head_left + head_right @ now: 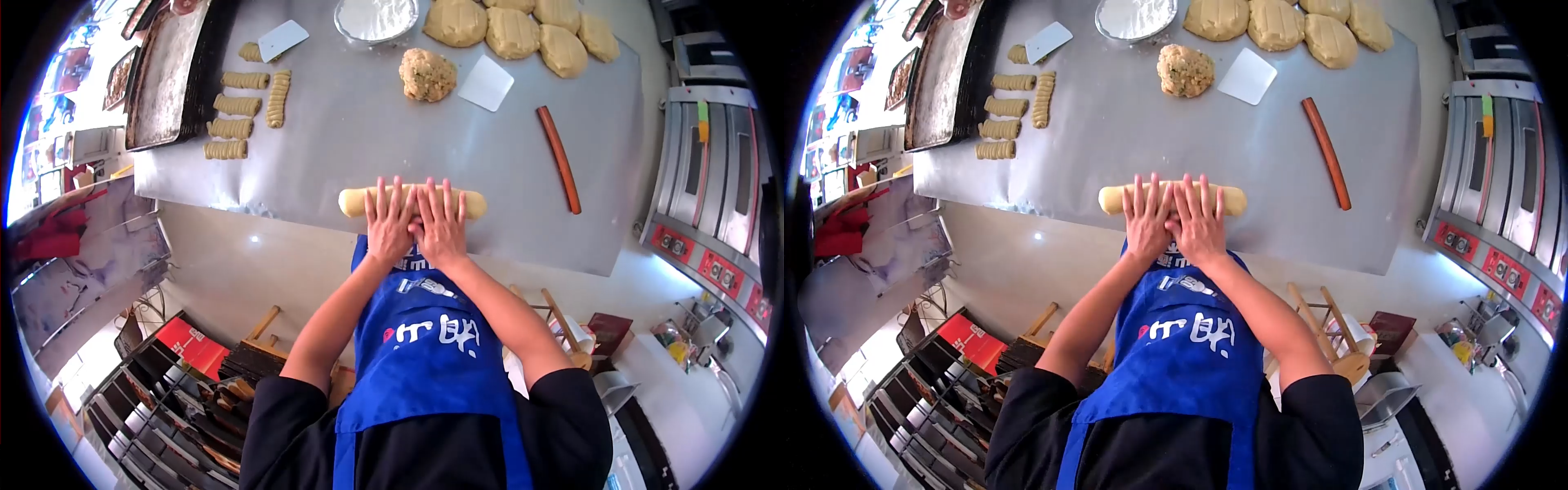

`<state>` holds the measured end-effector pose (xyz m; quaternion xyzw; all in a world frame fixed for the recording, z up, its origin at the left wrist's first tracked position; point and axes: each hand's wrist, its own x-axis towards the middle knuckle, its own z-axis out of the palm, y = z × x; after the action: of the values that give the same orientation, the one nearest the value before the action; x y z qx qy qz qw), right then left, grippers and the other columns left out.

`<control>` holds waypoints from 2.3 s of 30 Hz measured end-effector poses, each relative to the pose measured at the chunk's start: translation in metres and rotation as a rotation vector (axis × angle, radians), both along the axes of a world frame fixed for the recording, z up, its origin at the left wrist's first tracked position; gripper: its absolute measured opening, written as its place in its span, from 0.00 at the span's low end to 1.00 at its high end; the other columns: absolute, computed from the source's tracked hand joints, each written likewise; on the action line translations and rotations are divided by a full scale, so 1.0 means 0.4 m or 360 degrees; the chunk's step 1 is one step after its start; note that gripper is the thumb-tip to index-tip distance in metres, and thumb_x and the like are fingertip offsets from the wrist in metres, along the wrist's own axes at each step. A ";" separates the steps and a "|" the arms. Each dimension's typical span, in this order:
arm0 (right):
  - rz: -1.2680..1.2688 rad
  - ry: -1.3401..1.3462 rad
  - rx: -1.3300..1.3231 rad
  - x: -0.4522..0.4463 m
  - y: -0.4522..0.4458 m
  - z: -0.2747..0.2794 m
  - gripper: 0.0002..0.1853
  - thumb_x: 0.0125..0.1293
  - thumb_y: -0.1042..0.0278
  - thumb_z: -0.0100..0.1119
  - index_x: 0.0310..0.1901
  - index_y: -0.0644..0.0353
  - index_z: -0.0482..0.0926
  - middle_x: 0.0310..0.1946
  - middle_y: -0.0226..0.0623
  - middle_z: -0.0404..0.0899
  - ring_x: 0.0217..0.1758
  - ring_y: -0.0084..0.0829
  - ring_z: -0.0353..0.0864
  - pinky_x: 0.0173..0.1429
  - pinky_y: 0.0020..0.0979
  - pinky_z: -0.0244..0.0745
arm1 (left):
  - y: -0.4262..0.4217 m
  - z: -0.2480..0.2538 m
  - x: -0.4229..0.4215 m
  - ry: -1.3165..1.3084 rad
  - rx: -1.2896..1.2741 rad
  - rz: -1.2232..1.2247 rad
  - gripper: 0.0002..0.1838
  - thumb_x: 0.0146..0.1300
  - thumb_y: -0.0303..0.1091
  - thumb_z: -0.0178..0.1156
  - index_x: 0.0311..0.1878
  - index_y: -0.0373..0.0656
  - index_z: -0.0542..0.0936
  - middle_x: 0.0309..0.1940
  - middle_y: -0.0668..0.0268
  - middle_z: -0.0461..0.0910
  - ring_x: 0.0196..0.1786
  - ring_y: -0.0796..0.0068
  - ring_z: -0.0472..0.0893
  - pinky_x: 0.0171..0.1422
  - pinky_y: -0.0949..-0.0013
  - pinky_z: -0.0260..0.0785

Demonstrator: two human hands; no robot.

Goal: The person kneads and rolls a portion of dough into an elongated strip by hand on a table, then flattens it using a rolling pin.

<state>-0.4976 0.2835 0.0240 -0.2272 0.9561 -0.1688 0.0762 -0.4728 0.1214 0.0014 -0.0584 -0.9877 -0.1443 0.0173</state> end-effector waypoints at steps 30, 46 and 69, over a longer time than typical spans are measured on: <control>-0.0376 0.0129 -0.0750 -0.149 0.017 0.013 0.05 0.67 0.70 0.72 0.43 0.57 0.87 0.43 0.38 0.85 0.51 0.46 0.83 0.59 0.47 0.76 | -0.168 0.086 0.218 0.0155 0.0395 0.1016 0.39 0.82 0.35 0.57 0.88 0.34 0.55 0.89 0.41 0.53 0.92 0.43 0.49 0.93 0.41 0.35; -0.0654 -0.0860 -0.0058 -0.392 -0.129 -0.073 0.05 0.54 0.61 0.79 0.31 0.47 0.92 0.32 0.35 0.93 0.38 0.41 0.93 0.46 0.40 0.87 | -0.251 0.057 0.290 0.0214 0.0754 0.1672 0.24 0.89 0.42 0.50 0.73 0.32 0.77 0.76 0.42 0.74 0.82 0.46 0.70 0.85 0.52 0.61; -0.0418 -0.0636 -0.1080 -0.307 -0.125 0.041 0.07 0.64 0.73 0.77 0.38 0.62 0.86 0.30 0.33 0.89 0.33 0.23 0.85 0.43 0.29 0.82 | -0.283 0.074 0.249 0.0306 0.1157 0.1817 0.22 0.88 0.39 0.52 0.74 0.34 0.75 0.66 0.47 0.81 0.67 0.54 0.84 0.72 0.57 0.77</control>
<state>-0.6204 0.2333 0.0404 -0.0782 0.8335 -0.5234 0.1588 -0.3734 0.0084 0.0310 0.4686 -0.7466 -0.4292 0.1970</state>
